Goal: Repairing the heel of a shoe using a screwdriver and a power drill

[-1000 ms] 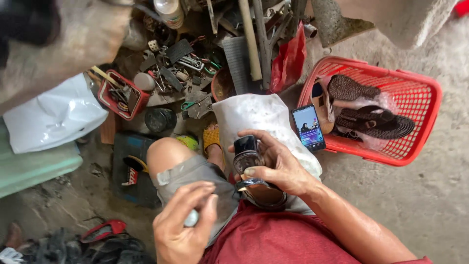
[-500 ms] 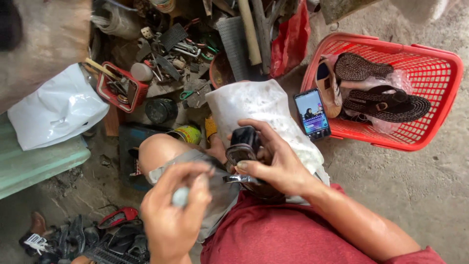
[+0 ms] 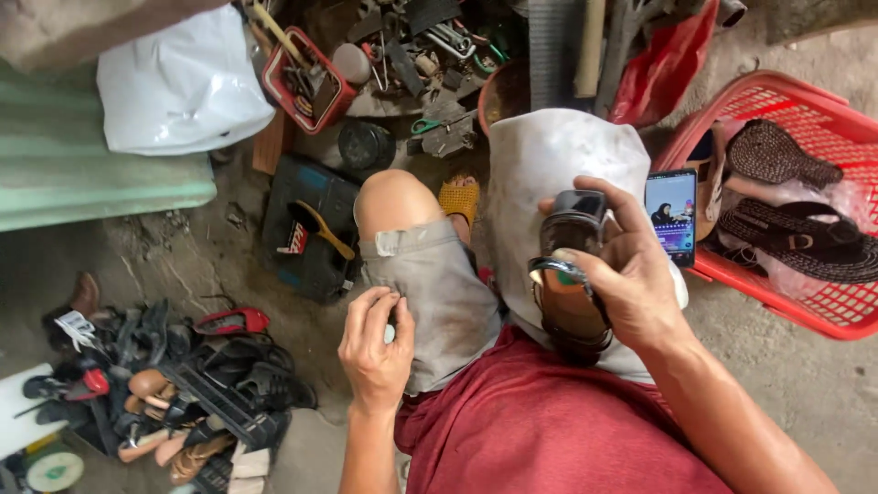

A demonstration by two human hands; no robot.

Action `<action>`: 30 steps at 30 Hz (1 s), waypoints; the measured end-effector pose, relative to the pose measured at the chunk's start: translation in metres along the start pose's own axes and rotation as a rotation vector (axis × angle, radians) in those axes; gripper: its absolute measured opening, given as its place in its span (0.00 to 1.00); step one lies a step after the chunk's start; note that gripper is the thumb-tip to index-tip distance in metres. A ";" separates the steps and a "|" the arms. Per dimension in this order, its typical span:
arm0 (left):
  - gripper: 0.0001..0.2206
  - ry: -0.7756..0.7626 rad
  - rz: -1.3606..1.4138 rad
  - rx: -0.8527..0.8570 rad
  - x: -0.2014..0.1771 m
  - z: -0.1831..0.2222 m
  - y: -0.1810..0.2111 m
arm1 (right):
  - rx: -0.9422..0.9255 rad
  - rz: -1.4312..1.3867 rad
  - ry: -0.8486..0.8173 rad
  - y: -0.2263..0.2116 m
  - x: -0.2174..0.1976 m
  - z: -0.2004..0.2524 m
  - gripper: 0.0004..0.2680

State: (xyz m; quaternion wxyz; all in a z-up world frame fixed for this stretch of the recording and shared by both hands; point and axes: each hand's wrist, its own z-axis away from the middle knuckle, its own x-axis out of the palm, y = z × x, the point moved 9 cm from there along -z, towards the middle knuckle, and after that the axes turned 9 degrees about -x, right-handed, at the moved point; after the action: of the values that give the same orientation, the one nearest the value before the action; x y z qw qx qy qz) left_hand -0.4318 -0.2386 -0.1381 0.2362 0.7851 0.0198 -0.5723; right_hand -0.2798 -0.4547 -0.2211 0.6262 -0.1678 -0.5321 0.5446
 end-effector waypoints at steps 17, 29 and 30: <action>0.11 -0.078 0.370 -0.256 -0.007 0.006 -0.028 | -0.043 -0.059 -0.005 -0.001 -0.006 0.005 0.27; 0.46 -0.414 0.419 -0.144 -0.008 -0.043 0.126 | -0.380 0.262 0.060 -0.039 0.036 0.053 0.26; 0.44 -0.419 0.400 -0.139 -0.001 -0.047 0.132 | -0.365 0.233 0.054 -0.034 0.034 0.054 0.28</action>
State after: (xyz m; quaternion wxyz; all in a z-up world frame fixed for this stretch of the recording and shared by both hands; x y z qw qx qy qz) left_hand -0.3506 -0.3371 -0.0798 0.3965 0.6202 -0.1451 -0.6611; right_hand -0.3134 -0.4572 -0.1574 0.5323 -0.3531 -0.5821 0.5031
